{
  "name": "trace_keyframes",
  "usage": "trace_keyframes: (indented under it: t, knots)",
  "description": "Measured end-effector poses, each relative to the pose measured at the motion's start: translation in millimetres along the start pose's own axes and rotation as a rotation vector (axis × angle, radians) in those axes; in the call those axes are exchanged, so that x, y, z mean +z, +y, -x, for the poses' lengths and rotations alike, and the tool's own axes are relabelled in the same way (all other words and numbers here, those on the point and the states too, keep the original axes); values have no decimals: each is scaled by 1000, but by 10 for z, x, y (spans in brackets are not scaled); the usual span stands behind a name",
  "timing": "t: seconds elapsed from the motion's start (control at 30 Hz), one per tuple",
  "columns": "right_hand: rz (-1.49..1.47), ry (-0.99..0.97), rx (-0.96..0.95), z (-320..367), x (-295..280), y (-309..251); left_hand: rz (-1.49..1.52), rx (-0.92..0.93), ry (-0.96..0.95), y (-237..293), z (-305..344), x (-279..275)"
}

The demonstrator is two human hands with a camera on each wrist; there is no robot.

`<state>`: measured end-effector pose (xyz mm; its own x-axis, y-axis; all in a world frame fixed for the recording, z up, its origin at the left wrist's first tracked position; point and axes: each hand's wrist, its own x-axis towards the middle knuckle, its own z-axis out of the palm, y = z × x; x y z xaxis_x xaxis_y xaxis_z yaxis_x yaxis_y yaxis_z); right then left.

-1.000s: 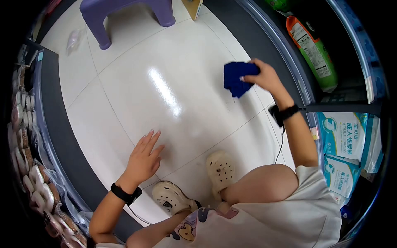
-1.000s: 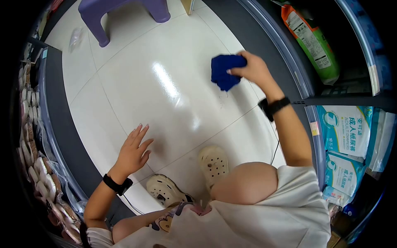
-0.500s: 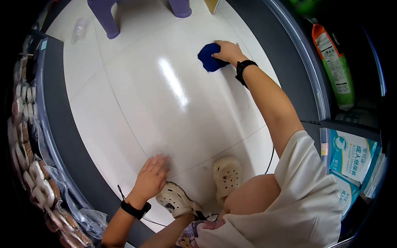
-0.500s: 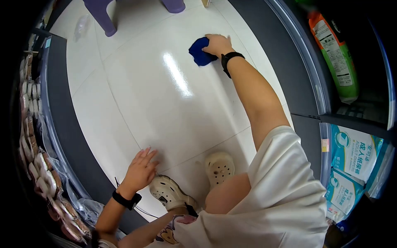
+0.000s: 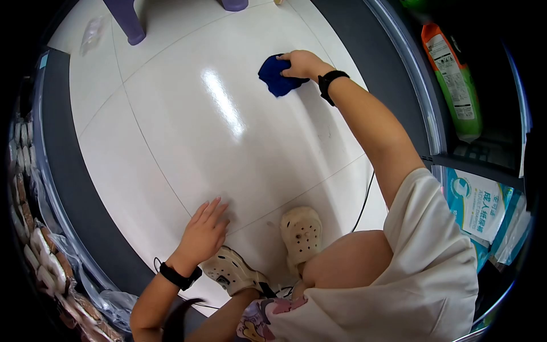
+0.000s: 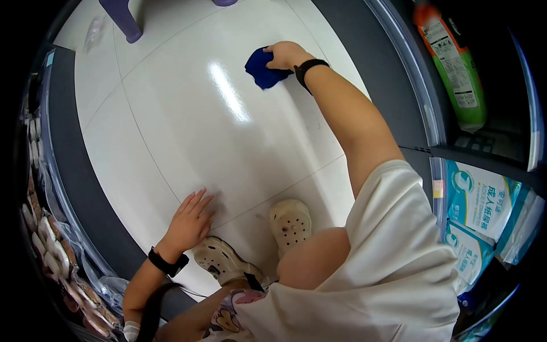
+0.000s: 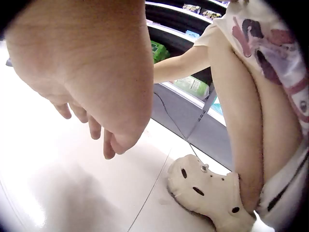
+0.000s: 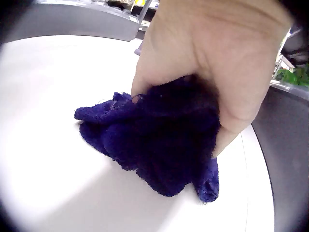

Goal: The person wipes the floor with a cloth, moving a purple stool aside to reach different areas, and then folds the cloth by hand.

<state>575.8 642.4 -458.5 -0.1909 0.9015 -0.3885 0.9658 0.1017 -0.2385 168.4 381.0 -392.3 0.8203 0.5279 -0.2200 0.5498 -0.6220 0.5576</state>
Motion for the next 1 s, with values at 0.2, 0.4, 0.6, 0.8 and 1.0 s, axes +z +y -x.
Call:
trace_keyframes:
  t: [0.2, 0.4, 0.6, 0.8, 1.0]
  knots:
    - [-56, 30, -93, 467, 253, 118, -19, 54, 6, 64, 10, 87]
    - [-80, -26, 10, 1247, 408, 65, 9, 75, -12, 134, 96, 175]
    - [-128, -32, 114, 1887, 666, 112, -23, 112, -34, 176, 165, 271]
    - [-143, -61, 151, 2485, 796, 61, -22, 115, -65, 202, 263, 305]
    - [-139, -98, 197, 3023, 966, 84, -25, 102, -29, 173, 406, 348]
